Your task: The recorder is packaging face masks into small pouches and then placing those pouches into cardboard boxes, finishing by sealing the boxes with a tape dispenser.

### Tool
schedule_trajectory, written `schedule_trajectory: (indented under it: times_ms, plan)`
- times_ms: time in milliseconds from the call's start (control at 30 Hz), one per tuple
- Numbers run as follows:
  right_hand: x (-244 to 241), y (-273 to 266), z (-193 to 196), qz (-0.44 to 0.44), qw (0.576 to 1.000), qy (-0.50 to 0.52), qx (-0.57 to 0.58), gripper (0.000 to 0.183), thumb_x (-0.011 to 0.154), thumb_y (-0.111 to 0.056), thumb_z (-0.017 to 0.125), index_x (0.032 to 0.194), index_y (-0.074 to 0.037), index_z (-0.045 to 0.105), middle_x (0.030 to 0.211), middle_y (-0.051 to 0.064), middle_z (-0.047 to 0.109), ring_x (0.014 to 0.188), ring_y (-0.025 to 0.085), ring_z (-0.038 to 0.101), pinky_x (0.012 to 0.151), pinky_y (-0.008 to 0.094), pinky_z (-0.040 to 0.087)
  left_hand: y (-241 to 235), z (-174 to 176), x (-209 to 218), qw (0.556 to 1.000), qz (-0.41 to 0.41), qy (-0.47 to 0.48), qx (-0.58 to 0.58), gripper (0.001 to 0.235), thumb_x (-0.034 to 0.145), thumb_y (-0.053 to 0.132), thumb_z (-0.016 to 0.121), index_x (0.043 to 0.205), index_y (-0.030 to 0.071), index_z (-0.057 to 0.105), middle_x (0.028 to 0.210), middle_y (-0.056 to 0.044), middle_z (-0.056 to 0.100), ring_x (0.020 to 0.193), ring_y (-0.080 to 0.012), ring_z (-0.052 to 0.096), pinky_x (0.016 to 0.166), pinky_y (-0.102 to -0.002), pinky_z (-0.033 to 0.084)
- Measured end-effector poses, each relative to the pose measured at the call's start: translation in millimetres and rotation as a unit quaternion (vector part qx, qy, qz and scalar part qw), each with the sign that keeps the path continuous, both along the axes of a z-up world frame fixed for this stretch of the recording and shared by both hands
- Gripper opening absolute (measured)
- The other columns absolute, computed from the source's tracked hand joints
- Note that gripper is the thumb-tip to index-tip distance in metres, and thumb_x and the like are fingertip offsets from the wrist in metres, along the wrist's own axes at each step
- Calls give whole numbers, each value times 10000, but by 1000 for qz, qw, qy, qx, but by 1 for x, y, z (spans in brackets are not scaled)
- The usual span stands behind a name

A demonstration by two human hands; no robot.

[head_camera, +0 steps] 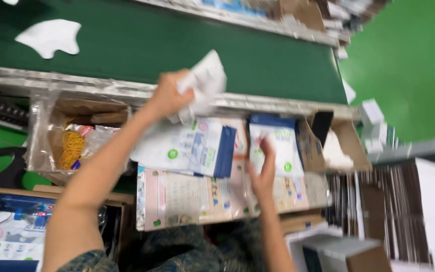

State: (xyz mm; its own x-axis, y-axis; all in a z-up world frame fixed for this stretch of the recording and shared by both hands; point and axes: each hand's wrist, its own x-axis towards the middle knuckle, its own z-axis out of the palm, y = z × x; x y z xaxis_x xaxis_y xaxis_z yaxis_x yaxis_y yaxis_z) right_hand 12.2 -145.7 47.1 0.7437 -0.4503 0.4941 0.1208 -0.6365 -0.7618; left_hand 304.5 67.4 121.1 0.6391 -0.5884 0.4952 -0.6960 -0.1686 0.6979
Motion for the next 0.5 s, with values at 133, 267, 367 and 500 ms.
schedule_trajectory:
  times_ms: [133,267,367,500]
  plan:
    - [16,-20,77,146,973,29,175,881,907,-406,730,1544,1,277,1490,170,442,1338,283,509,1109,406,438,-35,-15,-125,941,-194,251,-115,399,868,129,681,1252,21,663,977,-8,681,834,-70,584,711,-253,515]
    - [-30,-25,93,157,942,157,252,697,836,-320,804,1386,40,575,1267,150,674,1187,240,610,1039,367,495,-44,-28,-181,916,-204,254,-235,448,944,90,672,1356,3,518,1257,-34,577,1137,-111,567,964,-257,471]
    - [-122,-65,47,193,921,-37,337,691,732,-196,832,1359,-1,617,1314,81,679,1243,184,631,1075,296,475,-22,-47,-196,843,-83,442,-295,363,1032,201,553,1352,42,613,1075,-41,733,946,-109,712,852,-267,584]
    - [-140,-56,38,19,964,-59,260,501,857,-134,793,1306,-2,613,1255,84,684,1159,178,642,1009,294,505,-24,-159,-229,867,-20,444,-225,318,1066,127,752,1291,-98,767,1069,-187,775,914,-158,664,884,-304,531]
